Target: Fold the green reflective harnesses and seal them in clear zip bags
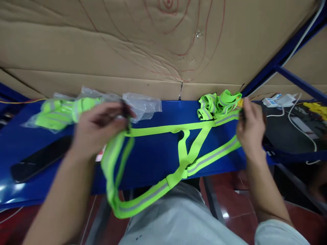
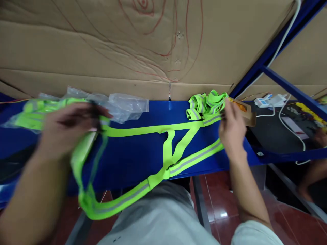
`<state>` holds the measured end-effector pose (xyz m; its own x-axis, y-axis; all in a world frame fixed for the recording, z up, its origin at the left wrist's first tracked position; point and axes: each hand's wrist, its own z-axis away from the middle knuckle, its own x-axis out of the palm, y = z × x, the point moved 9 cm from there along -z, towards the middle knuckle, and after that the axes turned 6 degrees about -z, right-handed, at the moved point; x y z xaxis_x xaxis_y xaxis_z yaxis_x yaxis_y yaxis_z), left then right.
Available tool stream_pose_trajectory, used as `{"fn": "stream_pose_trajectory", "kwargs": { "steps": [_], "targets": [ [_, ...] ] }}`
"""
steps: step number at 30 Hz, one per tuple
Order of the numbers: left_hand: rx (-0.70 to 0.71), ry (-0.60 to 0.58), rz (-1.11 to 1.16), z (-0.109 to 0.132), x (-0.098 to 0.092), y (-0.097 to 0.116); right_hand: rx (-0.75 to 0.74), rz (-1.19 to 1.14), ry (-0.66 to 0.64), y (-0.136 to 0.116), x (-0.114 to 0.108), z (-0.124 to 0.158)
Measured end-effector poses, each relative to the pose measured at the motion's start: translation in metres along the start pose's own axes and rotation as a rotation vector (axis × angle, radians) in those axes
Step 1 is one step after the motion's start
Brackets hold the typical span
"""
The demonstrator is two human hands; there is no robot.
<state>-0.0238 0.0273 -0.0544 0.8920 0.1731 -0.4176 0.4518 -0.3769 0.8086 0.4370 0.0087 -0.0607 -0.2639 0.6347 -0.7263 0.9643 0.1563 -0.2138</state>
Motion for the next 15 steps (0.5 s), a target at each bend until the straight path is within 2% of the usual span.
{"fn": "stream_pose_trajectory", "kwargs": {
  "steps": [1,2,4,6,8,10,15],
  "targets": [
    [0.015,-0.095,0.03,0.001,0.03,0.002,-0.081,-0.017,-0.071,-0.029,0.015,-0.003],
    [0.033,-0.137,0.007,0.002,0.055,0.006,-0.155,-0.034,-0.109,-0.058,0.027,-0.006],
    [0.08,-0.265,-0.103,0.003,0.105,0.014,-0.28,-0.072,-0.15,-0.107,0.044,-0.008],
    [0.132,-0.293,-0.116,0.001,0.133,0.022,-0.367,-0.126,-0.172,-0.142,0.056,-0.007],
    [0.162,-0.284,-0.115,-0.001,0.144,0.024,-0.426,-0.163,-0.198,-0.163,0.065,-0.001],
    [0.175,-0.274,-0.113,-0.001,0.144,0.022,-0.46,-0.188,-0.225,-0.173,0.072,0.006],
    [0.1,-0.245,-0.076,0.002,0.137,0.003,-0.407,-0.236,-0.188,-0.165,0.077,0.009]
  ]
}}
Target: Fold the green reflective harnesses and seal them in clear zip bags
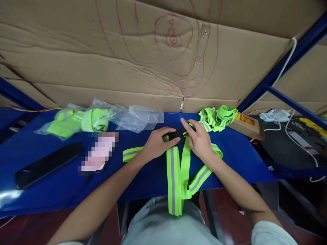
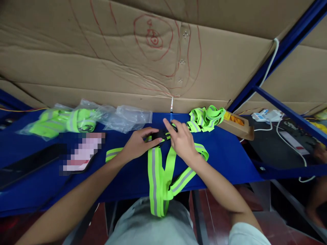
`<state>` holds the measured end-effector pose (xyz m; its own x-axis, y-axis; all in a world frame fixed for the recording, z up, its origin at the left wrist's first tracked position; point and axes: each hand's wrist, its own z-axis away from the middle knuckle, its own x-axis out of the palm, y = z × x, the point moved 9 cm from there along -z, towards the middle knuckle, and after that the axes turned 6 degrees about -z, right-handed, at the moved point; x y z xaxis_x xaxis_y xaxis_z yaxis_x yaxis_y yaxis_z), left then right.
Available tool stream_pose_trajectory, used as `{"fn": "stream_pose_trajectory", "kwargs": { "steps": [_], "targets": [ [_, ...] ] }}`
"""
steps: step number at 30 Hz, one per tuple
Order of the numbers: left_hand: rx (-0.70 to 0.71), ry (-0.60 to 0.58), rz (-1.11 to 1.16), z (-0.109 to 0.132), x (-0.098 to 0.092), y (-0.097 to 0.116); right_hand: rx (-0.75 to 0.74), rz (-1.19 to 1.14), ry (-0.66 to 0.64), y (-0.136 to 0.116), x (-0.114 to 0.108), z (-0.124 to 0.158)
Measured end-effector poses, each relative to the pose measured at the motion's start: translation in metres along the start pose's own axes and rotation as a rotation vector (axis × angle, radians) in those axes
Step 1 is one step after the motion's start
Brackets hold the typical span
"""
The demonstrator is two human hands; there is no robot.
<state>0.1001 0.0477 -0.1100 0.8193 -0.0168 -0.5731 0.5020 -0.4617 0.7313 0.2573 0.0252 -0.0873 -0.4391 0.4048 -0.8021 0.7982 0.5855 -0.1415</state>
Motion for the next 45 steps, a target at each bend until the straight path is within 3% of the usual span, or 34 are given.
{"fn": "stream_pose_trajectory", "kwargs": {
  "steps": [4,10,14,19,23,25,28,31,34,39,42,45],
  "targets": [
    [-0.036,0.026,0.001,0.002,0.001,-0.005,0.026,0.009,0.047,0.007,0.002,0.002],
    [-0.011,-0.017,-0.027,0.003,0.007,-0.005,-0.028,0.031,-0.055,-0.015,0.028,0.012],
    [-0.096,-0.154,0.168,0.003,0.009,-0.015,-0.092,-0.302,-0.221,-0.027,0.036,0.016],
    [-0.288,-0.34,0.523,0.004,0.011,-0.015,0.049,-0.927,-0.401,0.0,0.02,0.006],
    [-0.38,-0.234,0.753,-0.002,-0.001,-0.002,0.182,-1.102,-0.513,0.004,0.012,-0.002],
    [-0.377,-0.156,0.873,-0.004,-0.006,0.005,0.277,-1.24,-0.463,0.001,0.007,-0.008],
    [-0.245,-0.121,0.976,-0.005,-0.012,0.015,0.483,-1.477,-0.278,0.005,0.007,-0.015],
    [-0.097,-0.136,0.744,-0.002,-0.013,0.016,0.583,-1.563,-0.069,0.012,0.008,-0.019],
    [-0.106,-0.153,0.461,0.001,-0.006,0.005,0.639,-1.571,0.115,0.019,0.008,-0.016],
    [-0.141,-0.195,0.543,0.001,0.012,0.014,0.737,-1.629,0.043,0.005,0.027,-0.006],
    [-0.066,-0.128,0.449,-0.003,0.011,0.023,0.734,-1.584,-0.027,0.001,0.037,-0.001],
    [-0.089,-0.054,0.392,-0.004,0.009,0.011,0.653,-1.371,-0.109,0.008,0.035,-0.003]
  ]
}}
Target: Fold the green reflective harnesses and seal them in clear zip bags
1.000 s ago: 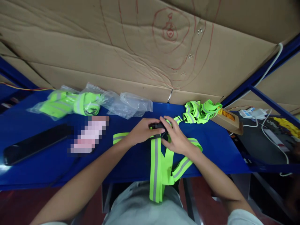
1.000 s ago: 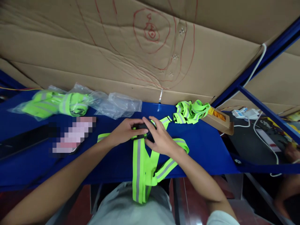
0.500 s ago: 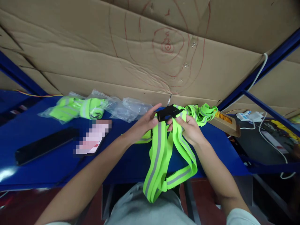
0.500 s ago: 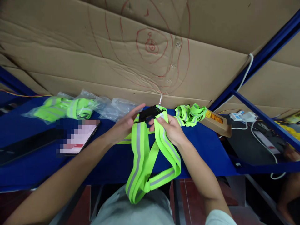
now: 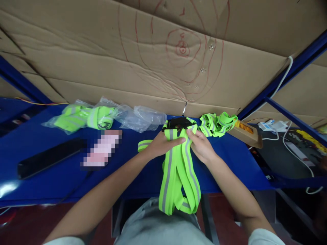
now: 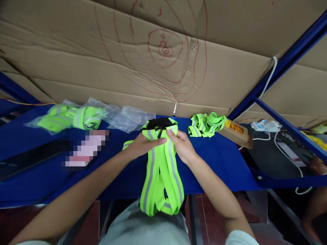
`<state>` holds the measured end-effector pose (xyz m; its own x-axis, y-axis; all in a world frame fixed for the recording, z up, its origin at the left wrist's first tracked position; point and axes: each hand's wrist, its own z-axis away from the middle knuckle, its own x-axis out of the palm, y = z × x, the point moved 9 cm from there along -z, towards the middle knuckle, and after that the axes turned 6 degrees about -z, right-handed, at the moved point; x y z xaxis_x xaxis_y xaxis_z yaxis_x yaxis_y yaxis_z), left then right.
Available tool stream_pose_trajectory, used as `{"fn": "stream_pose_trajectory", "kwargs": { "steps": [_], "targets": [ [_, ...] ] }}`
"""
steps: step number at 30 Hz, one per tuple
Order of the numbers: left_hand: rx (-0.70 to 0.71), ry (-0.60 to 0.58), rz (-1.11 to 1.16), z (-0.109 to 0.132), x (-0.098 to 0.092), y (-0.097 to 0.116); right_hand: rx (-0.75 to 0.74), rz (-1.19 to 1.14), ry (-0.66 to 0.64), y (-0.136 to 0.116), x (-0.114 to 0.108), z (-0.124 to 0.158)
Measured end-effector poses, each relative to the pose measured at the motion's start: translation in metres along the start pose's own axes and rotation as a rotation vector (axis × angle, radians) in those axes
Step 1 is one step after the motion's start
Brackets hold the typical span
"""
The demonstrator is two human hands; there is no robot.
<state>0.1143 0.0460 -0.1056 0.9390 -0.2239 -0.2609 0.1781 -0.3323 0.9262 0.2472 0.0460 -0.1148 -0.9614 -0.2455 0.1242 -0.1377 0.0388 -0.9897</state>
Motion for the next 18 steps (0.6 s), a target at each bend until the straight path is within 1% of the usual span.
{"fn": "stream_pose_trajectory", "kwargs": {
  "steps": [1,2,3,4,5,6,8,9,10,11,13,16,18],
  "targets": [
    [-0.019,0.017,0.012,0.0,-0.003,-0.006,-0.069,0.124,0.015,-0.009,-0.005,-0.001],
    [-0.032,0.023,0.028,-0.001,-0.005,-0.011,-0.169,0.255,0.039,-0.021,-0.01,-0.001],
    [-0.034,0.014,0.038,-0.001,-0.005,-0.014,-0.284,0.383,0.052,-0.036,-0.012,0.001],
    [-0.028,-0.012,0.04,0.0,-0.004,-0.016,-0.391,0.503,0.034,-0.05,-0.009,0.004],
    [-0.017,-0.058,0.04,0.001,-0.001,-0.016,-0.47,0.614,-0.017,-0.06,-0.003,0.007],
    [-0.009,-0.111,0.042,0.002,0.004,-0.015,-0.518,0.716,-0.09,-0.066,0.005,0.01],
    [-0.016,-0.194,0.061,0.006,0.012,-0.013,-0.541,0.885,-0.219,-0.071,0.019,0.015],
    [-0.035,-0.218,0.081,0.008,0.015,-0.012,-0.54,0.939,-0.245,-0.073,0.024,0.016],
    [-0.067,-0.226,0.119,0.01,0.017,-0.012,-0.541,0.968,-0.242,-0.076,0.026,0.015],
    [-0.112,-0.218,0.177,0.012,0.019,-0.013,-0.546,0.979,-0.219,-0.08,0.026,0.015],
    [-0.242,-0.213,0.364,0.018,0.026,-0.017,-0.58,0.972,-0.154,-0.089,0.027,0.012],
    [-0.449,-0.259,0.693,0.029,0.049,-0.021,-0.722,0.975,-0.051,-0.104,0.028,0.014],
    [-0.508,-0.272,0.794,0.034,0.06,-0.02,-0.803,1.004,-0.042,-0.109,0.033,0.017]
  ]
}}
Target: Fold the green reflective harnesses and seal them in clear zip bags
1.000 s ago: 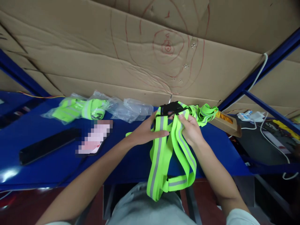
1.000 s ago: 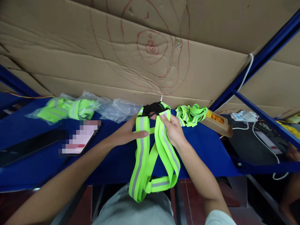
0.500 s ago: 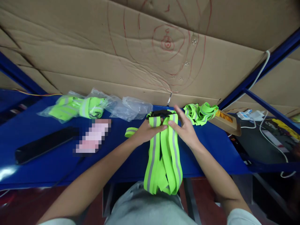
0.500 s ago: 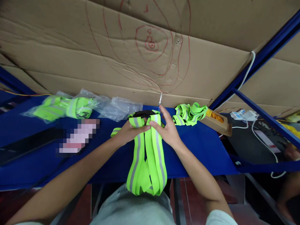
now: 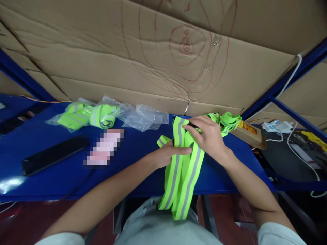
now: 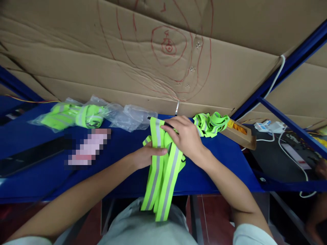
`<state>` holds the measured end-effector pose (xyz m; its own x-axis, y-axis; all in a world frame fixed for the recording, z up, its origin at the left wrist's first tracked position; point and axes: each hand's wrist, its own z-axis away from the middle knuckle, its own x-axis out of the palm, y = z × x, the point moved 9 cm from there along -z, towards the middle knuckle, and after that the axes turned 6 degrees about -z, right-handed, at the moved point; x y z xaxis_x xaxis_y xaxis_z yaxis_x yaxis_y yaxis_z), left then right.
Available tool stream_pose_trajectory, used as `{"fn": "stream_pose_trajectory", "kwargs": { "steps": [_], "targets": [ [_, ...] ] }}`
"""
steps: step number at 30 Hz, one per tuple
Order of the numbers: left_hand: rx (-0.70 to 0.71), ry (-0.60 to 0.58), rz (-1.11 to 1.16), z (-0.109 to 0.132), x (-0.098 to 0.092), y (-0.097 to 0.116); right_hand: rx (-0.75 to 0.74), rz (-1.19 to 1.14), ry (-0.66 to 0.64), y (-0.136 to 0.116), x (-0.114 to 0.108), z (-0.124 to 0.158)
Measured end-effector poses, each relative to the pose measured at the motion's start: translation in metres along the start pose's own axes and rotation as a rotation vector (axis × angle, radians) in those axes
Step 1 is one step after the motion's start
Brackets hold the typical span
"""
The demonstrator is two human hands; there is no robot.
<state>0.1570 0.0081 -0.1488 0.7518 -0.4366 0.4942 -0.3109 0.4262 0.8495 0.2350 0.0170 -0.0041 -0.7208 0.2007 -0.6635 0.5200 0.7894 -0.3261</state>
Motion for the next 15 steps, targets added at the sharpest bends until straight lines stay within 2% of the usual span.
{"fn": "stream_pose_trajectory", "kwargs": {
  "steps": [4,6,8,10,12,13,15],
  "targets": [
    [0.069,0.131,-0.071,0.001,-0.008,0.005,0.024,0.019,-0.039,0.001,0.0,0.001],
    [0.093,0.169,-0.125,0.003,-0.016,0.009,0.09,-0.093,-0.104,0.007,0.002,0.003],
    [0.095,0.144,-0.153,0.006,-0.018,0.011,0.163,-0.314,-0.23,0.012,0.012,0.007],
    [0.07,0.063,-0.14,0.008,-0.014,0.009,0.245,-0.546,-0.312,0.017,0.021,0.013],
    [0.037,-0.002,-0.104,0.009,-0.006,0.006,0.32,-0.669,-0.263,0.025,0.021,0.016],
    [0.036,0.006,-0.105,0.009,-0.005,0.006,0.339,-0.676,-0.211,0.029,0.019,0.017],
    [0.089,0.099,-0.143,0.008,-0.008,0.01,0.314,-0.617,-0.151,0.03,0.015,0.015]
  ]
}}
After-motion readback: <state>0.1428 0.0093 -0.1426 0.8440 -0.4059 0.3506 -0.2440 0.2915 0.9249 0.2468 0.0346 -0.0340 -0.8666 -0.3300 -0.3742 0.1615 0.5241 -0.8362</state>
